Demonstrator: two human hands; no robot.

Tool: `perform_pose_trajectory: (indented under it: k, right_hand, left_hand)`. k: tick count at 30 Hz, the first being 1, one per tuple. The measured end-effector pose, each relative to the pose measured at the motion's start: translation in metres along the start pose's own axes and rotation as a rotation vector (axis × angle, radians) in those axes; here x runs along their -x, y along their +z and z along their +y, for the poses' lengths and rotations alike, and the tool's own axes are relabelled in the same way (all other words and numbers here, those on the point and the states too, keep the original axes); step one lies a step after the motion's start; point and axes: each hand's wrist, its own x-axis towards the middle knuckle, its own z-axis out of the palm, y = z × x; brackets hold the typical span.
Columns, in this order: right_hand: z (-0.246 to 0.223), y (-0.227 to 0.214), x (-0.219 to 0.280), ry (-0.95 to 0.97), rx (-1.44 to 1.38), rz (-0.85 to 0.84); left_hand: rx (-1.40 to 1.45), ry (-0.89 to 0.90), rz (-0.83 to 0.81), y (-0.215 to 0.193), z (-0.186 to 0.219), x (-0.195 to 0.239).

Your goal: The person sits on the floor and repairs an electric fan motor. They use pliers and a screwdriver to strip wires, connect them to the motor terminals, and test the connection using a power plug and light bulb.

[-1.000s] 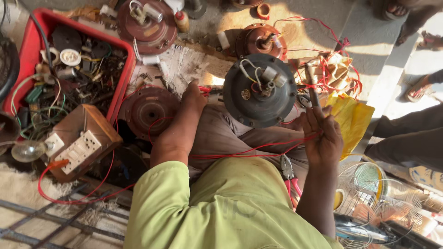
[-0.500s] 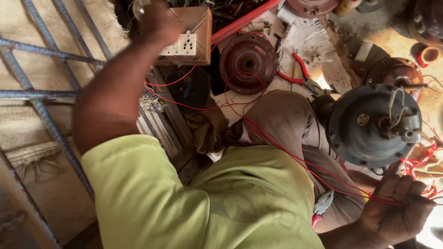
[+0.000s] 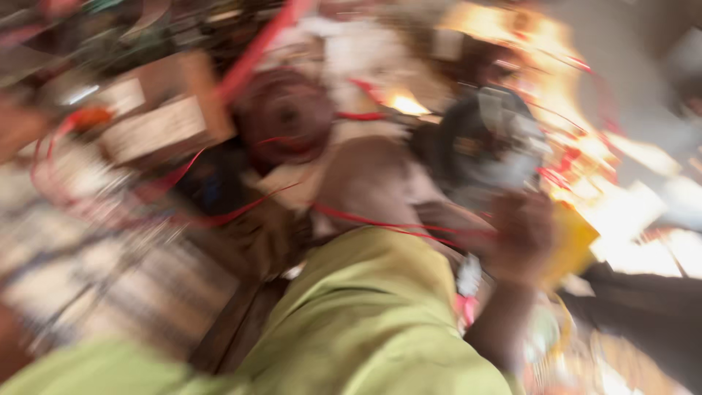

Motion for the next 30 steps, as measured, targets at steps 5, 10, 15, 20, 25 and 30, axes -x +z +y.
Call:
perform_pose_trajectory:
  k: [5,10,15,20,25,30]
  right_hand:
    - [-0.088,-0.022,-0.046,-0.251,-1.057,-0.555]
    - [-0.052,-0.060,-0.053,0.518,-1.542,0.160]
    - [0.041,0.014,-0.010,0.969,-0.864,0.335]
    - [0.030,0.089,0.011,1.368,-1.310,0.296]
    - [0.013,0.076,-0.026,1.120,-1.054,0.389]
    - [0.008,0.019,-0.072,0.525,-0.583,0.078]
  left_hand:
    - [0.439,0.792,0.092,-0.025,0.123,0.013]
    - [0.603,0.967,-0.127,0.011,0.249,0.065]
    - [1.246,0.471,-0.829,0.090,0.318,0.116]
    - [1.413,0.197,-1.091,0.078,0.334,0.140]
    - [1.288,0.468,-1.022,0.055,0.368,0.172]
    - [1.314,0.227,-1.050,0.063,0.368,0.160]
